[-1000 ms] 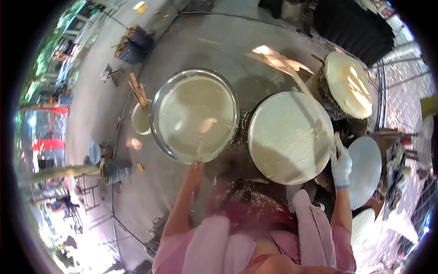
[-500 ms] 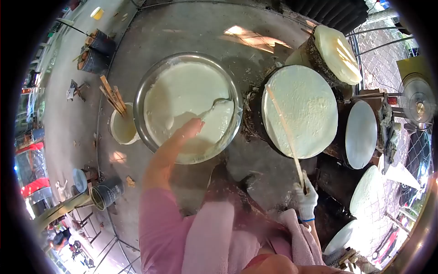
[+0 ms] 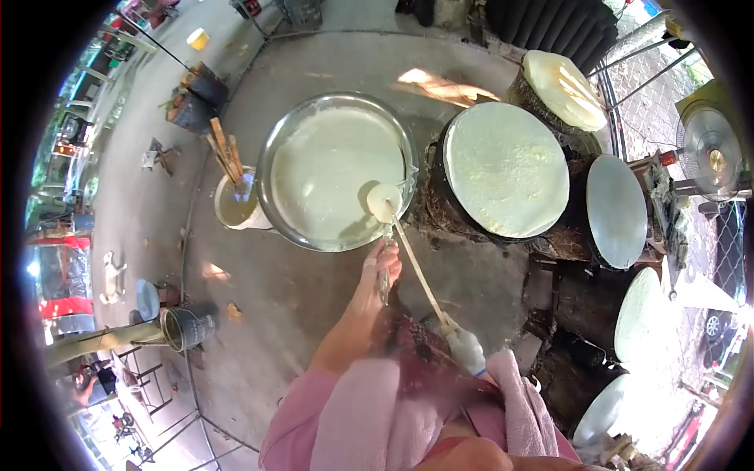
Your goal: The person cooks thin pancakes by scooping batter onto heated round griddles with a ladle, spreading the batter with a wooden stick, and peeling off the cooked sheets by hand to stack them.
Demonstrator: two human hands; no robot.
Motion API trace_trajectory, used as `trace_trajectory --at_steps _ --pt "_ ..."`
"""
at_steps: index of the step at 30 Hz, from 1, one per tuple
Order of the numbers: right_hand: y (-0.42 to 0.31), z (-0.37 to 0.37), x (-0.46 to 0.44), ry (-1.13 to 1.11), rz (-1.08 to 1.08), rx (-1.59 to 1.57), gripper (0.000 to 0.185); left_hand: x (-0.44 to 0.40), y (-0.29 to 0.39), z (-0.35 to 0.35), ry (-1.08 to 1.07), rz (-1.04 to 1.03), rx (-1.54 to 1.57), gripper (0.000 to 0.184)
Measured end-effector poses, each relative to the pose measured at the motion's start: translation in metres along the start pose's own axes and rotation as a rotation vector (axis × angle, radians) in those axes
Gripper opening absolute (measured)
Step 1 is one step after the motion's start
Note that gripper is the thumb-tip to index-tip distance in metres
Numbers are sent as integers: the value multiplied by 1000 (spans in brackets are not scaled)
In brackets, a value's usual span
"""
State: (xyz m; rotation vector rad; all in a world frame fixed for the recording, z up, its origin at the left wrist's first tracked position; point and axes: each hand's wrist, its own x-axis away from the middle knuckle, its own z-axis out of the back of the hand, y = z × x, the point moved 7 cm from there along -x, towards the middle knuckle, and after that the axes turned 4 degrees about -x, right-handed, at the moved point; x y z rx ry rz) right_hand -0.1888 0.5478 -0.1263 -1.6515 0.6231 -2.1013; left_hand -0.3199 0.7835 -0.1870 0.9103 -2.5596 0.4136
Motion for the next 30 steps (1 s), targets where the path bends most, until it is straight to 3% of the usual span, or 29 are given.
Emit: trace_trajectory --at_steps 1,2,3,5,7,10,11,13,14,15,18,19,21,22,25,28,29,30 --pt "-9 6 13 -7 18 38 49 13 7 -17 158 -71 -73 27" --pt "-14 11 24 -14 35 76 50 24 7 -42 -182 58 104 23" --pt "-16 13 29 -31 65 27 51 41 13 -61 -43 -22 -10 25" --pt "-23 22 35 6 231 -21 53 86 19 -125 -17 -68 -187 29" --pt "-34 33 37 44 399 -70 54 127 22 -192 -238 21 -324 33" --pt "-58 61 61 288 986 19 58 164 56 -262 -185 -296 -761 37" --pt "-45 70 52 347 1010 -86 58 160 77 -273 -197 -304 -828 38" --pt "-34 82 36 352 786 -513 56 143 105 -290 -176 -307 -679 37" --pt "-34 89 33 397 737 -588 54 128 117 -299 -197 -276 -589 37" --pt "-36 96 31 443 691 -665 52 124 121 -314 -44 -379 -644 33" --pt "-45 111 54 599 598 -838 48 90 137 -330 -59 -324 -559 30" --pt "-35 116 56 613 585 -821 48 80 137 -328 4 -284 -676 31" --pt "-9 126 52 666 533 -821 48 80 117 -331 159 -574 -1137 32" --pt "31 137 25 702 613 -771 49 85 97 -342 223 -727 -1369 33" --pt "67 160 36 811 529 -812 52 72 34 -346 125 -637 -1579 35" --pt "67 192 66 855 485 -955 51 40 -45 -345 0 -261 -1474 35" --pt "72 210 73 951 482 -856 50 27 -73 -342 -75 -93 -1485 34" --pt "67 221 84 882 478 -1050 49 12 -96 -328 -74 48 -1463 34"
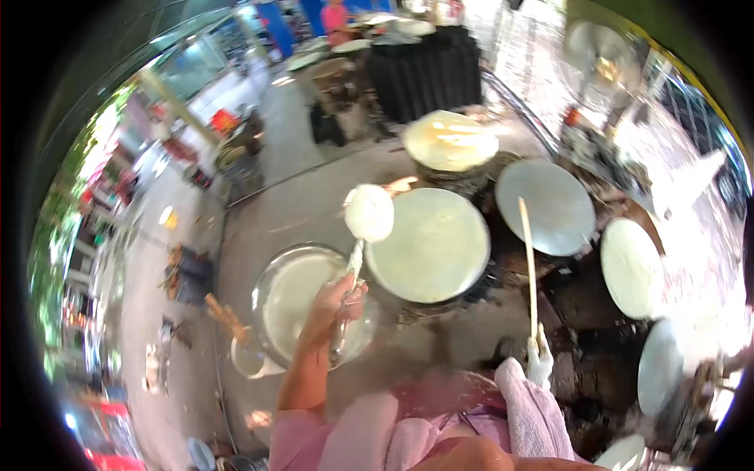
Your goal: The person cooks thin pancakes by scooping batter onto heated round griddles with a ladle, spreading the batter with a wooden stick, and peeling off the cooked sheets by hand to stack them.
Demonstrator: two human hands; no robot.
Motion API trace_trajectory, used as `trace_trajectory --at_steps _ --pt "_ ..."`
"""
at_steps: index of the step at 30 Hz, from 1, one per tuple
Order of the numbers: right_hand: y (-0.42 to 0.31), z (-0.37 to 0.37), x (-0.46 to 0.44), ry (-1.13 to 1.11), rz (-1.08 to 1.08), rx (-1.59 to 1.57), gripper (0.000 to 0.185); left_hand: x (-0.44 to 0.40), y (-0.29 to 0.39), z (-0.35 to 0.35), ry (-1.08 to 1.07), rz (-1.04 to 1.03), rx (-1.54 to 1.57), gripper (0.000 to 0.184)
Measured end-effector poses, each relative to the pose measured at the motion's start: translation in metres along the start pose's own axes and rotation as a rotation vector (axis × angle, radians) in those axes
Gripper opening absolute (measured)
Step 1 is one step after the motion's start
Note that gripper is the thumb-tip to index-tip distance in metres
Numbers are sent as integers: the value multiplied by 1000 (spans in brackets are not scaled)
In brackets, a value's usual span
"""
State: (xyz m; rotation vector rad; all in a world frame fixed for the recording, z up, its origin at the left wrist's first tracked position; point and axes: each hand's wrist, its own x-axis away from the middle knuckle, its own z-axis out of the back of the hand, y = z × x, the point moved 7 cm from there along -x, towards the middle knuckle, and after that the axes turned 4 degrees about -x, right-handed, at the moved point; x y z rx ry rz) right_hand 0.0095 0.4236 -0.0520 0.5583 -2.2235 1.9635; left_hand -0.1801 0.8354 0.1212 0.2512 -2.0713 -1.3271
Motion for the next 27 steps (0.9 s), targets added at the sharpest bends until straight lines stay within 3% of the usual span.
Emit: trace_trajectory --at_steps 2,4,6,8,9,12,13,16,17,19,20,22,25,27 --pt "0 37 -31 23 53 64 50 -38 -40 -48 -170 203 42 33" --pt "16 95 -72 91 161 356 51 -80 -91 -108 -106 592 442 32" --pt "14 134 -98 118 14 346 52 -122 -123 -170 -183 653 510 33" --pt "-6 162 -124 165 -62 284 51 -156 -120 -243 -312 497 218 33" --pt "-17 173 -141 175 106 282 51 -175 -119 -272 -305 490 207 34" --pt "-36 198 -198 160 31 222 52 -236 -95 -367 -434 336 68 36" --pt "-53 197 -218 148 122 230 52 -262 -97 -392 -495 269 55 36" --pt "-99 183 -269 125 3 378 53 -332 -110 -455 -362 194 -54 38" --pt "-111 175 -288 144 110 465 53 -352 -119 -473 -371 146 -47 39" --pt "-112 163 -326 205 414 676 57 -396 -149 -498 -357 88 6 38" --pt "-114 155 -337 181 218 849 59 -411 -162 -509 -336 80 56 38" --pt "-93 148 -360 164 82 1104 59 -433 -182 -516 -236 15 -25 27" --pt "-80 153 -360 200 65 1022 58 -450 -194 -499 -154 -87 -388 21" --pt "-79 147 -359 196 -12 907 55 -463 -187 -469 -3 -431 -730 24"
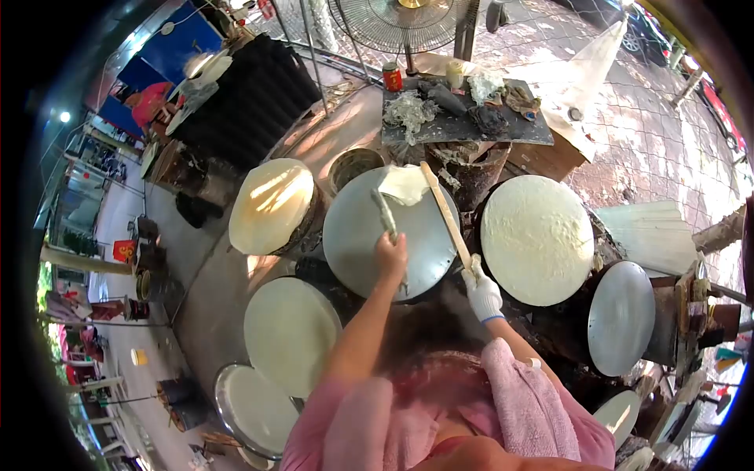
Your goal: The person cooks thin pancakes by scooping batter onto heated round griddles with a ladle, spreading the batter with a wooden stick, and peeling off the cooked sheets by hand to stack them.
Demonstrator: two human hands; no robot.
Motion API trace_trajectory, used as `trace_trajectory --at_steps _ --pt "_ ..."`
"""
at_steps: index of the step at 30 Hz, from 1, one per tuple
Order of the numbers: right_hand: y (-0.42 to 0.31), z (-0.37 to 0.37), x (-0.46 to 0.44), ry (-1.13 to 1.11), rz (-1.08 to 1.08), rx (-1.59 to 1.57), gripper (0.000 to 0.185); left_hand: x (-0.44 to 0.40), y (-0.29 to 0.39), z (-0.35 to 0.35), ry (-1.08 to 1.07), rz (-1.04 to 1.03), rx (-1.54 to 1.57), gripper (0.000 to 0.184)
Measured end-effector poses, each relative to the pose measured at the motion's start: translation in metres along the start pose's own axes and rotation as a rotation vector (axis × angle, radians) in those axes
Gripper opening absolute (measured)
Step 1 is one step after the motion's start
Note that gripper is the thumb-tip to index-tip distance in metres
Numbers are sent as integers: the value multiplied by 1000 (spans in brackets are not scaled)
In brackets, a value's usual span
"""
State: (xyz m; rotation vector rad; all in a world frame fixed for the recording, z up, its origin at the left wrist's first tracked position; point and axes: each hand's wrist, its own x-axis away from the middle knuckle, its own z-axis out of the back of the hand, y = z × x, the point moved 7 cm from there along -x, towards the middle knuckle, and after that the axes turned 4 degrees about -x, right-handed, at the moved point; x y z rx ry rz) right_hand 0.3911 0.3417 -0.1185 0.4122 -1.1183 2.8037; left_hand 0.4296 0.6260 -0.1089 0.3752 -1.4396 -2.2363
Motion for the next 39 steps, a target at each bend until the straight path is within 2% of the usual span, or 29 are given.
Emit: trace_trajectory --at_steps 1,3,4,5,6,7,8,9,10,11,13,15,17,18,19,21,23,25,27,29,30,31,33,34,35,37,38,39 --pt "-5 -9 2 -23 -76 -175 49 4 4 17 98 -136 -186 27" --pt "-3 -64 -8 -215 -258 -697 49 16 10 54 143 -174 -180 33" --pt "-50 -42 3 -235 -186 -752 51 20 9 72 162 -185 -159 34" --pt "-46 -55 -4 -290 -212 -663 48 22 6 91 184 -197 -139 34" --pt "-59 -34 -3 -211 -175 -501 46 24 6 111 204 -204 -124 35" --pt "-73 -9 3 -136 -139 -340 44 27 13 130 167 -128 -151 31" --pt "-75 5 2 -104 -107 -268 45 23 -7 144 158 -152 -83 29" --pt "-66 13 0 45 -23 -411 41 27 3 157 179 -196 -106 27" --pt "-48 4 -6 -8 -112 -425 39 31 13 170 201 -240 -130 24" --pt "-34 -8 -8 -63 -209 -441 37 30 -5 176 186 -250 -135 20" --pt "-55 -46 -2 -280 -281 -628 34 35 -30 181 22 42 -114 20" --pt "-81 -60 1 -351 -182 -726 42 50 -53 186 -7 71 -112 21" --pt "-63 -47 -13 -269 -97 -441 46 65 -69 197 -2 99 -64 23" --pt "-74 -16 -10 -160 -109 -346 49 75 -75 205 15 114 -17 24" --pt "-61 -2 -21 -120 4 -312 48 84 -81 212 35 132 29 26" --pt "-46 18 -38 27 53 -340 47 98 -88 220 87 134 38 23" --pt "-44 -15 -42 -313 -104 -482 42 109 -88 225 138 100 -41 17" --pt "-71 -49 -38 -488 -117 -695 36 121 -79 224 142 231 4 19" --pt "-85 -47 -35 -563 -118 -532 34 133 -82 225 148 274 38 20" --pt "-60 -33 -57 -475 -17 -412 36 146 -74 227 178 270 -3 19" --pt "-86 7 -56 -424 -9 -323 39 153 -69 229 195 270 -23 19" --pt "-77 22 -74 -351 136 -396 39 157 -67 229 220 302 -8 19" --pt "-52 23 -103 -280 -30 -523 35 166 -58 229 263 368 23 19" --pt "-51 8 -111 -510 26 -380 33 170 -51 228 279 420 96 19" --pt "-74 5 -95 -546 -117 -372 32 170 -39 223 300 468 173 19" --pt "-66 -48 -99 -668 -64 -611 31 176 -33 212 327 536 246 19" --pt "-92 -31 -86 -696 -14 -399 29 179 -35 208 329 554 238 19" --pt "-95 -26 -91 -693 15 -380 29 181 -36 205 331 568 232 19"
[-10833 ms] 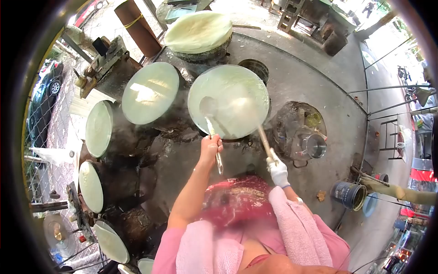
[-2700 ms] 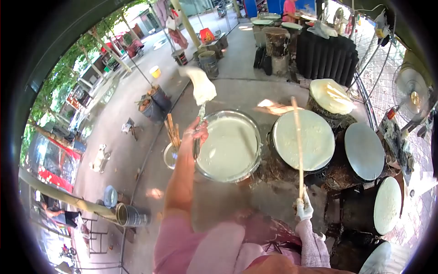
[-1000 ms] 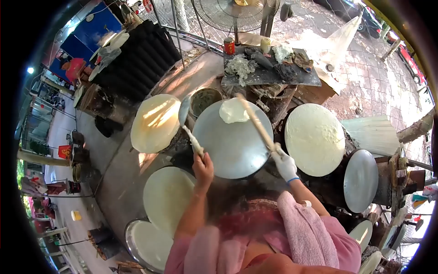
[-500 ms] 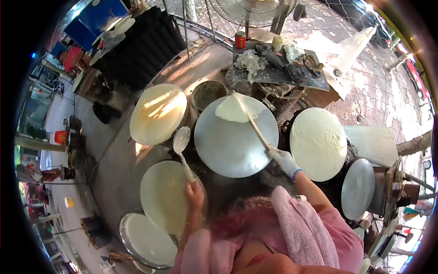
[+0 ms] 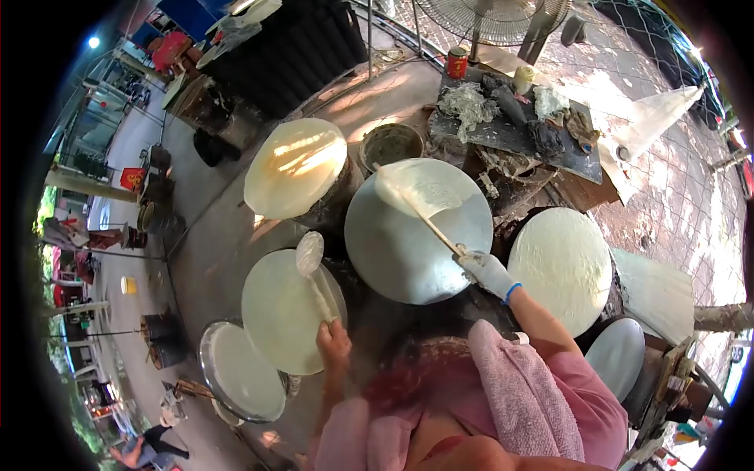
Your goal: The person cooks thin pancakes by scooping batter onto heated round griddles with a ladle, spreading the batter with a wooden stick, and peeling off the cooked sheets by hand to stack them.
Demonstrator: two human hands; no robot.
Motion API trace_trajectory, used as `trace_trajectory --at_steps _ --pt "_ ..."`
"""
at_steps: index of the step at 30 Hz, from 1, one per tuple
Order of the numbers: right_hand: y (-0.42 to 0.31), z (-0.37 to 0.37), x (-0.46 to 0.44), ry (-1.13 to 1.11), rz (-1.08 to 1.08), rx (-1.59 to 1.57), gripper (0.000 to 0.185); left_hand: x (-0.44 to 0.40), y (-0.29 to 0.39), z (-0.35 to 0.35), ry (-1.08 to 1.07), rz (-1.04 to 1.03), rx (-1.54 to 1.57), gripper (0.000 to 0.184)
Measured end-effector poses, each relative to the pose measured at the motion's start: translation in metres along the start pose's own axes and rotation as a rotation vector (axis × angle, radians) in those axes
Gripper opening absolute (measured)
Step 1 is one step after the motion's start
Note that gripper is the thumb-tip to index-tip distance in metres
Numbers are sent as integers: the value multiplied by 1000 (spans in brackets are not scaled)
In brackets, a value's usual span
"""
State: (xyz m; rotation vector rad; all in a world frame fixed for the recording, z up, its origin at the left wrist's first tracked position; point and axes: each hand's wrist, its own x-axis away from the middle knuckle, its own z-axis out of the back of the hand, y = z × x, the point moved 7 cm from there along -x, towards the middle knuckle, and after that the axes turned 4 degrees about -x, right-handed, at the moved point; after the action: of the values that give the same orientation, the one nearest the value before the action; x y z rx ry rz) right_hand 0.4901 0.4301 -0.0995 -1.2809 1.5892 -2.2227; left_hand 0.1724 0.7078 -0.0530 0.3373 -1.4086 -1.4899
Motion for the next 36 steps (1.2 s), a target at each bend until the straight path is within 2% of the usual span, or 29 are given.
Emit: trace_trajectory --at_steps 2,3,4,6,7,8,10,11,13,15,16,20,22,24,26,27,28,30,31,34,36 --pt "-3 21 -2 -2 43 56 29 4 -5 -2 29 11 -36 20" --pt "-1 45 -12 35 185 47 30 7 -6 -2 45 17 -52 20" --pt "3 64 -24 88 248 -102 31 10 -6 -2 47 16 -52 20" --pt "-1 79 -34 88 119 -83 32 15 -7 -1 50 17 -56 20" --pt "-5 63 -35 -50 52 39 32 19 -7 -2 57 22 -48 20" --pt "-1 49 -31 -73 -86 138 30 22 -6 -5 64 27 -37 21" --pt "-8 16 -29 -195 49 17 28 29 -10 -4 87 27 -80 23" --pt "-9 11 -19 -232 -46 -53 33 30 -14 -1 102 17 -133 25" --pt "-15 31 -30 -164 71 -1 32 34 -13 0 120 -4 -202 27" --pt "-23 65 -41 -138 60 145 34 43 -6 -1 126 -17 -237 27" --pt "-30 80 -51 -50 96 111 34 47 -4 -1 131 14 -202 27" --pt "-10 50 -75 -355 51 77 34 55 -5 -5 129 100 -107 27" --pt "-31 32 -44 -363 -37 204 34 60 -10 -3 126 114 -104 27" --pt "-31 32 -38 -380 -9 43 31 59 -18 -2 134 98 -116 27" --pt "-23 59 -69 -386 133 100 30 52 -30 2 143 21 -183 22" --pt "-33 73 -78 -339 79 225 28 52 -33 3 149 -16 -217 20" --pt "-37 78 -92 -265 -3 -105 27 53 -33 3 153 -24 -226 20" --pt "-45 74 -98 -357 20 202 26 54 -31 2 155 -41 -245 19" --pt "-41 61 -96 -445 85 174 27 52 -37 3 163 -25 -255 19" --pt "-29 41 -69 -540 -49 338 35 57 -57 8 179 37 -266 19" --pt "-32 43 -63 -555 24 164 38 61 -60 9 173 74 -247 19"
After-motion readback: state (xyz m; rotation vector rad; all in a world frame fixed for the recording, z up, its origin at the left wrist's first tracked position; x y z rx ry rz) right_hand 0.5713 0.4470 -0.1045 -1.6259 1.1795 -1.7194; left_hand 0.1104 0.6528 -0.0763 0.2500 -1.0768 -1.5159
